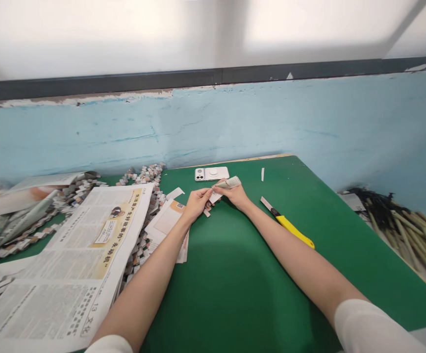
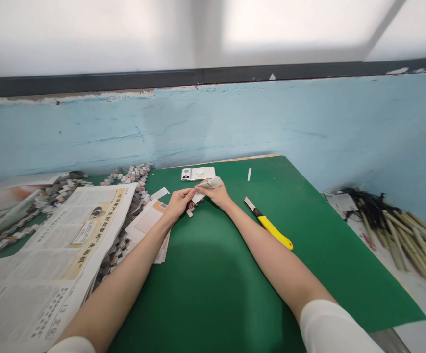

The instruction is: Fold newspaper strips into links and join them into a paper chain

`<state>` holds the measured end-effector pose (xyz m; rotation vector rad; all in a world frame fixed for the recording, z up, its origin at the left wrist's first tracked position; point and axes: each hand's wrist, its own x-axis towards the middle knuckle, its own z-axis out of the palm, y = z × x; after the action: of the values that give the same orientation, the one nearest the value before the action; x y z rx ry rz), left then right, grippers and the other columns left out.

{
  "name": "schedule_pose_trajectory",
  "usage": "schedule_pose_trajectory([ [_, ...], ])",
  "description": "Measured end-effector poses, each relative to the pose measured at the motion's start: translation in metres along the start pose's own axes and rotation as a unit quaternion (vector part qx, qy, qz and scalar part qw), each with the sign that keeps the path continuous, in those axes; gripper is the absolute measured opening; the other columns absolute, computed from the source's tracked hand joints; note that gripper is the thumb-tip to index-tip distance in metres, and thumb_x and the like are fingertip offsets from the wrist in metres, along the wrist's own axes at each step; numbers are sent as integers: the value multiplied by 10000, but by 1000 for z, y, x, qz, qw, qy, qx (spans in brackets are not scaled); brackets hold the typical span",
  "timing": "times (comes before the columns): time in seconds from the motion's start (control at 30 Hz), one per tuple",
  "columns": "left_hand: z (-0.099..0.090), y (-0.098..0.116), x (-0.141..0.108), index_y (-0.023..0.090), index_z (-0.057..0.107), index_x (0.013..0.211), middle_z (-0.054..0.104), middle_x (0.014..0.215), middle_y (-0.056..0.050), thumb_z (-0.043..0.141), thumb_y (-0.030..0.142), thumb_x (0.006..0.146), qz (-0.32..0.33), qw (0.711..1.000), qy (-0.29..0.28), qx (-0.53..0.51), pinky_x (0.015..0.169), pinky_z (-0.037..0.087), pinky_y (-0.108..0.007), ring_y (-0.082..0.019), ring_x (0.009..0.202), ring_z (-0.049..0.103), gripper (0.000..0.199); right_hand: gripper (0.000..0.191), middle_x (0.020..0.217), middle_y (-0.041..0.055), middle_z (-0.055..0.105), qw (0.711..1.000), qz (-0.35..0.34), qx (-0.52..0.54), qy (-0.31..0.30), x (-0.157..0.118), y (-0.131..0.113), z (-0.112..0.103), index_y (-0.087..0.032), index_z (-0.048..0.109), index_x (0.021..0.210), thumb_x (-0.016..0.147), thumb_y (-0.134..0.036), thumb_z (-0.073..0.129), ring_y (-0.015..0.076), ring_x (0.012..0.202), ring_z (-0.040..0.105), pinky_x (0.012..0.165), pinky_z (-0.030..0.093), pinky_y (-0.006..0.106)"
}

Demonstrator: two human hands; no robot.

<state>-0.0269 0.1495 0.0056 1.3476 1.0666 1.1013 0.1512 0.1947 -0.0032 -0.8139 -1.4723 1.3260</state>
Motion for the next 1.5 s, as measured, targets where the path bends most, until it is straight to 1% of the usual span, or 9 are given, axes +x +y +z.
schedule_pose_trajectory([
  [0.1, 1, 2, 0, 128, 757, 863, 672, 617, -42, 668, 641, 867, -1, 1000, -4, 6, 446, 398, -202, -95, 458, 516, 520, 366, 778, 34, 746, 999, 0, 22, 41, 3, 6, -2, -189, 794, 852, 693, -505, 888, 196, 717, 664, 690, 532, 321],
  [0.3, 3, 3, 0, 128, 740, 847, 705, 661, -60, 677, 635, 852, -18, 1000, 1, 5, 430, 397, -207, -95, 455, 509, 511, 385, 839, 50, 770, 981, 18, 102, 166, 9, 12, -8, -173, 809, 862, 654, -478, 916, 207, 760, 672, 731, 524, 334],
  [0.47, 3, 0, 0, 132, 702, 879, 728, 696, -69, 682, 637, 840, -28, 999, 34, -4, 426, 436, -217, -101, 442, 526, 507, 292, 831, 33, 763, 968, -2, 161, 194, 12, 13, -11, -194, 820, 825, 681, -432, 908, 188, 764, 650, 749, 509, 325],
  [0.6, 2, -1, 0, 142, 672, 892, 724, 691, -63, 693, 631, 837, -24, 997, 71, -23, 442, 477, -230, -116, 456, 566, 492, 270, 863, 41, 778, 967, -8, 155, 204, 12, 12, -11, -199, 826, 823, 677, -411, 909, 208, 822, 669, 812, 514, 348],
  [0.77, 2, -3, 0, 142, 657, 897, 707, 668, -56, 700, 628, 838, -16, 993, 108, -37, 419, 472, -235, -120, 439, 565, 492, 300, 896, 51, 794, 961, -3, 147, 233, 13, 13, -10, -207, 826, 822, 637, -424, 922, 236, 885, 691, 865, 519, 375],
  [1.0, -1, -6, 4, 153, 618, 927, 645, 593, 0, 711, 622, 830, 3, 983, 162, -88, 421, 465, -223, -118, 438, 571, 488, 343, 873, 57, 786, 975, -5, 92, 203, 11, 13, -9, -196, 824, 843, 670, -484, 891, 228, 826, 678, 767, 514, 354],
  [1.17, -1, -5, 4, 155, 572, 1072, 707, 671, -25, 754, 584, 814, 2, 991, 104, -88, 429, 455, -215, -121, 456, 597, 533, 388, 888, 62, 780, 974, 1, 69, 218, 11, 15, -10, -186, 816, 879, 689, -521, 863, 212, 781, 652, 673, 484, 322],
  [1.3, 0, -5, 4, 167, 536, 1114, 707, 680, -6, 792, 559, 790, 10, 992, 92, -85, 443, 446, -200, -108, 458, 594, 569, 432, 837, 44, 751, 976, 4, 47, 213, 10, 14, -10, -180, 797, 892, 715, -573, 827, 176, 702, 593, 589, 424, 285],
  [1.5, -3, -4, 4, 170, 542, 1020, 695, 683, 0, 803, 563, 775, 22, 987, 118, -107, 453, 454, -211, -97, 458, 573, 531, 402, 615, -21, 586, 994, 3, 45, 98, 5, 5, -6, -184, 728, 795, 765, -579, 801, 113, 546, 424, 527, 301, 271],
])
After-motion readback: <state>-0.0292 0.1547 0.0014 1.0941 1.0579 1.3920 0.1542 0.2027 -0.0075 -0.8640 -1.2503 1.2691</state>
